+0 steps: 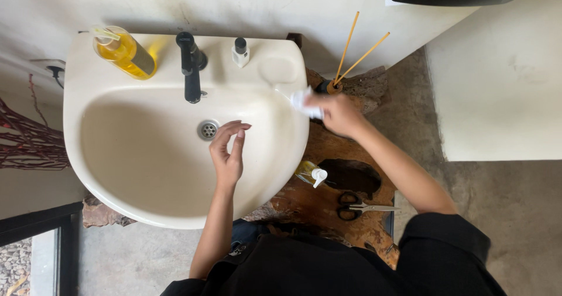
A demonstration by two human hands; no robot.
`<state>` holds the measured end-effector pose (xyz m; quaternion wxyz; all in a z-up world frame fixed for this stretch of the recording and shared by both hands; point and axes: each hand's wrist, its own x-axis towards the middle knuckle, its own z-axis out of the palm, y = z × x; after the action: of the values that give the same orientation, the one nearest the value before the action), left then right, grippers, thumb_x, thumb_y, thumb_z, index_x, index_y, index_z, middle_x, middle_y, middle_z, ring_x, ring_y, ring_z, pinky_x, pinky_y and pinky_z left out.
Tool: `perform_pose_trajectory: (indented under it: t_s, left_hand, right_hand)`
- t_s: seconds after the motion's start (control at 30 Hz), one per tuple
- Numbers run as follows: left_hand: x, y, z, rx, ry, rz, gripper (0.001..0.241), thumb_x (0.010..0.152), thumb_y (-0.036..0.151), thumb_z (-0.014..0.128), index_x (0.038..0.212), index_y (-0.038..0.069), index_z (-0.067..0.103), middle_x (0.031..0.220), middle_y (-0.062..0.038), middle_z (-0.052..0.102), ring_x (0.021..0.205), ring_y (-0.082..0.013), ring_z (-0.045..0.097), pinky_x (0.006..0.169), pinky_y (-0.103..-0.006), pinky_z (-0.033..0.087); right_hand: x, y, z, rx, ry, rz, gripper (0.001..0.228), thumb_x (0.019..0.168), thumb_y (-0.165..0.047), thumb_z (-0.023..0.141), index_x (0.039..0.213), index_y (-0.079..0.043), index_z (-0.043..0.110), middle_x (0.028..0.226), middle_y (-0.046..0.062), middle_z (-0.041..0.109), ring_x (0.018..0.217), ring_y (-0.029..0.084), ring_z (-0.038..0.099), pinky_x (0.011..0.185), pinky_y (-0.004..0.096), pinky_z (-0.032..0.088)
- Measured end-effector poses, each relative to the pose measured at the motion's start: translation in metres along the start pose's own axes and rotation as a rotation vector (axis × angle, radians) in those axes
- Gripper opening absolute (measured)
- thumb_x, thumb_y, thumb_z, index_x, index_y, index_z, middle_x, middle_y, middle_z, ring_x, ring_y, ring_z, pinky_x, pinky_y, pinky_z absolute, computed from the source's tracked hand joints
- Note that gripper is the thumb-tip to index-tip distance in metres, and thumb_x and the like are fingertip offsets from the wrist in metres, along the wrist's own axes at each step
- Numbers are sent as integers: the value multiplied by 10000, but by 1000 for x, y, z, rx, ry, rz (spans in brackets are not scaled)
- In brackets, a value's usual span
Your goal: The person cleans a bathroom sink using a white cloth and liquid soap. They wipe the sink basin, faucet, and surrounding countertop, then rinse the cloth under running water. Finally, they wipe a black trash bin and walk toward a kitchen area.
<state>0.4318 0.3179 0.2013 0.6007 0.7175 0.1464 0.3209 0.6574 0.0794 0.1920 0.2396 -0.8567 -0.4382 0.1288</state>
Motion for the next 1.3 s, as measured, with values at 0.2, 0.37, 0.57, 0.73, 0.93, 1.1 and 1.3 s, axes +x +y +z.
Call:
perform_pose_trajectory:
  t_s: [0.2, 0.37, 0.57, 0.73, 0.93, 1.1, 1.3]
  left_hand:
    - [-7, 0, -8, -7, 48, -26, 179, 1008, 144, 632, 992, 16, 756, 1042, -98, 770, 1137, -280, 686, 1030, -397, 501]
    - [-7, -5, -23, -29, 98, -55, 187, 1018, 131, 612, 984, 5, 745, 1049, -106, 758, 1121, -270, 680, 1037, -392, 489]
    - [22, -29, -10, -17, 4, -72, 235, 1008, 137, 624, 1200, 18, 692, 1225, -119, 712, 1177, -255, 661, 1073, -388, 502]
    - [108, -77, 33, 258, -35, 255, 708, 974, 139, 732, 1547, -36, 354, 1571, -272, 407, 1468, -428, 391, 1213, -486, 344]
    - [167, -112, 57, 312, -24, 206, 879, 868, 149, 790, 1535, -69, 262, 1450, -322, 456, 1343, -462, 456, 1116, -473, 409]
    - [179, -109, 58, 476, -68, 176, 447, 984, 134, 738, 1352, 13, 516, 1120, -226, 697, 1053, -403, 686, 929, -471, 537]
    - [127, -64, 29, 312, -83, 221, 338, 964, 110, 739, 1251, 13, 589, 1076, -193, 726, 960, -356, 712, 825, -410, 557]
  right_hand:
    - [108, 15, 17, -323, 270, -141, 367, 928, 88, 596, 1138, -154, 775, 1275, 64, 733, 1212, 297, 644, 1065, 406, 471]
    - [99, 21, 31, -343, 150, -131, 376, 853, 95, 625, 1135, -104, 775, 1250, 110, 723, 1225, 257, 666, 1112, 410, 493]
    - [27, -41, 38, 101, -413, 52, 499, 838, 144, 553, 1140, -168, 798, 1177, 102, 754, 995, 224, 738, 878, 333, 583]
    - [3, -54, 31, 296, -189, 80, 473, 866, 115, 561, 1186, -173, 757, 1274, 62, 730, 889, 223, 773, 691, 302, 589]
    - [40, 3, 15, 202, 489, 30, 511, 869, 169, 531, 1266, -89, 724, 1310, 167, 689, 1196, 268, 704, 963, 330, 579]
    - [88, 20, 50, -258, 449, -135, 490, 794, 137, 567, 1209, -66, 730, 1307, 198, 674, 1251, 319, 664, 1074, 411, 518]
    - [72, -10, 64, 2, 184, -57, 395, 884, 98, 601, 1207, -75, 750, 1263, 160, 721, 1098, 277, 706, 966, 365, 588]
